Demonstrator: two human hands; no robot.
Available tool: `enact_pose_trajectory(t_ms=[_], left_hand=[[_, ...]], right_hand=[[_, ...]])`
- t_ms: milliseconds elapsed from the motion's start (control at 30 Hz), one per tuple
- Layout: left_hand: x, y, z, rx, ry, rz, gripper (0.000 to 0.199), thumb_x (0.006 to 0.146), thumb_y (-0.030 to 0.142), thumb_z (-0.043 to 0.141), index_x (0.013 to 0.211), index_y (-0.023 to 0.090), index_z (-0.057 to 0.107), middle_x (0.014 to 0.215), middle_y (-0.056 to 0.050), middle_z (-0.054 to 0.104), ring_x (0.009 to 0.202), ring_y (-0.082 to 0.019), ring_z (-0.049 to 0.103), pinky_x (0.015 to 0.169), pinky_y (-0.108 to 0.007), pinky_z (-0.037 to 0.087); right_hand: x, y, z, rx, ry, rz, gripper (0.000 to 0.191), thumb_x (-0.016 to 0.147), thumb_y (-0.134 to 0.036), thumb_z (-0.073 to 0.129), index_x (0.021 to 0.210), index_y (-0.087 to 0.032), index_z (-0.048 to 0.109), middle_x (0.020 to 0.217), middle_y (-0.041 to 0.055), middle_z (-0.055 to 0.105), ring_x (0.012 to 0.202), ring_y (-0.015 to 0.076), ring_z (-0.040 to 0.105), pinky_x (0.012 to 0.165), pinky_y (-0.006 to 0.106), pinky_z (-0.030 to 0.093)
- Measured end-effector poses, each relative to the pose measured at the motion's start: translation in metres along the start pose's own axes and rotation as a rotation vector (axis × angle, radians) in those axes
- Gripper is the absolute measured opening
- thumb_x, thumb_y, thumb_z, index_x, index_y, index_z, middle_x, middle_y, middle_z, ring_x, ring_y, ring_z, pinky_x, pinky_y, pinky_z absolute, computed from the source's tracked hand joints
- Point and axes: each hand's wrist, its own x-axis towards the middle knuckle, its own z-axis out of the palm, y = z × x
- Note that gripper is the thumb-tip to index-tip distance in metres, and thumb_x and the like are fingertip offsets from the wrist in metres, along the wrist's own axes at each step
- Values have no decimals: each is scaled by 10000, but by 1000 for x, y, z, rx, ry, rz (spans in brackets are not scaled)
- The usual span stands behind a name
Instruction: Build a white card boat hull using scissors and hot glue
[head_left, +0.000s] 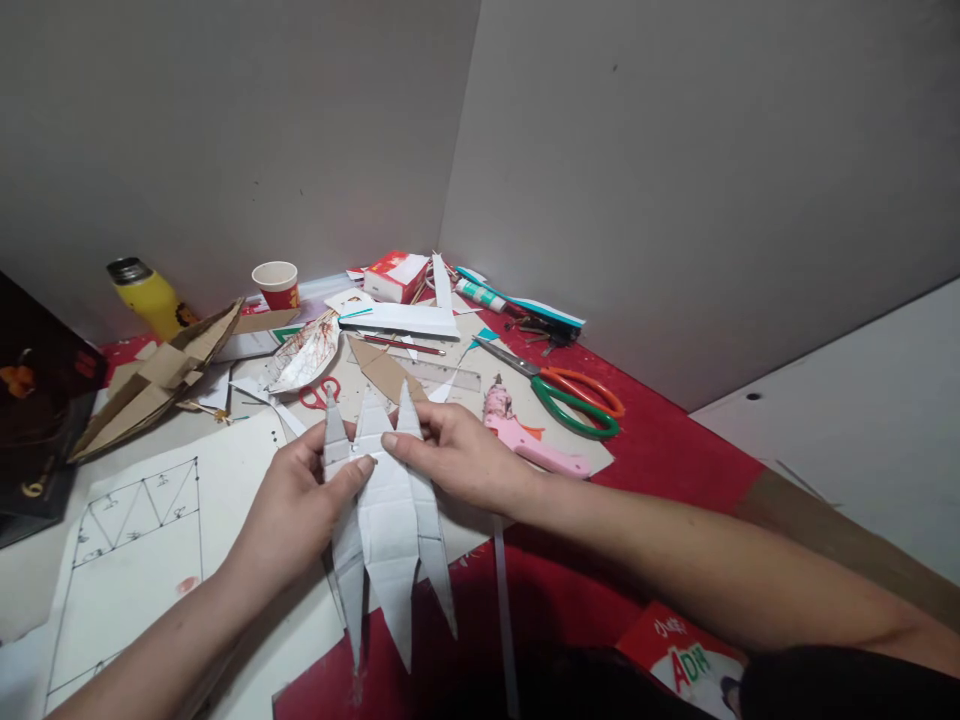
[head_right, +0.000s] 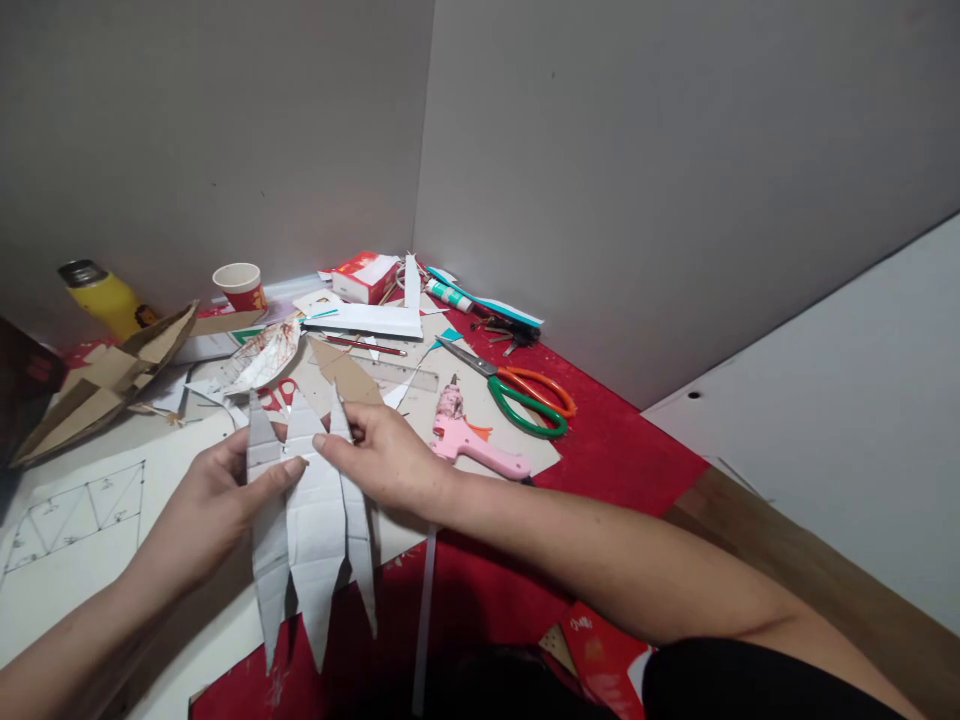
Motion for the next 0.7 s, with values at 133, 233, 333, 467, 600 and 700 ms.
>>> enact_pose_trajectory(t_ms=[133,233,333,467,600,700], left_hand=[[-2,-1,5,107,1,37,358,800,268,672,1137,155,625,1058,-54,740,946,-207,671,820,-300,523],[-3,-4,7,170,-5,66,379,841,302,632,1192,164,597,1139,-59,710,1016,-208,646,896,-314,488],[-3,-8,6,203,2,76,394,871,359,597,1221,180,584,1183,-60,688,1051,-214,629,933,-329,460],[-5,-10,5,195,12,85,417,872,383,597,1236,181,577,1198,-66,679,1056,-226,625,932,-338,453],[-4,-10,6,217,16,109,407,880,382,585,1232,177,585,1207,-70,673,1075,-233,613,945,-340,442],[-5,-10,6,244,6,133,409,890,381,568,1251,188,571,1237,-67,656,1115,-237,590,972,-347,421]], right_hand=[[-1,2,1,37,42,-22,162,761,-302,659,795,-149,619,711,-19,603,636,125,564,610,256,464],[-2,2,2,84,52,-6,152,735,-279,685,740,-150,604,658,-43,562,576,96,512,563,225,423],[-2,2,2,104,60,-8,145,711,-251,704,715,-158,593,650,-49,556,582,97,510,561,221,419],[-2,2,3,106,48,-39,102,751,-241,658,786,-157,611,735,-21,608,661,123,557,643,257,456],[-1,1,2,8,39,-69,103,791,-244,621,827,-148,612,827,17,647,790,166,596,772,314,471],[-1,0,1,-94,63,-109,117,796,-260,626,830,-150,607,820,14,641,818,177,593,794,318,463]])
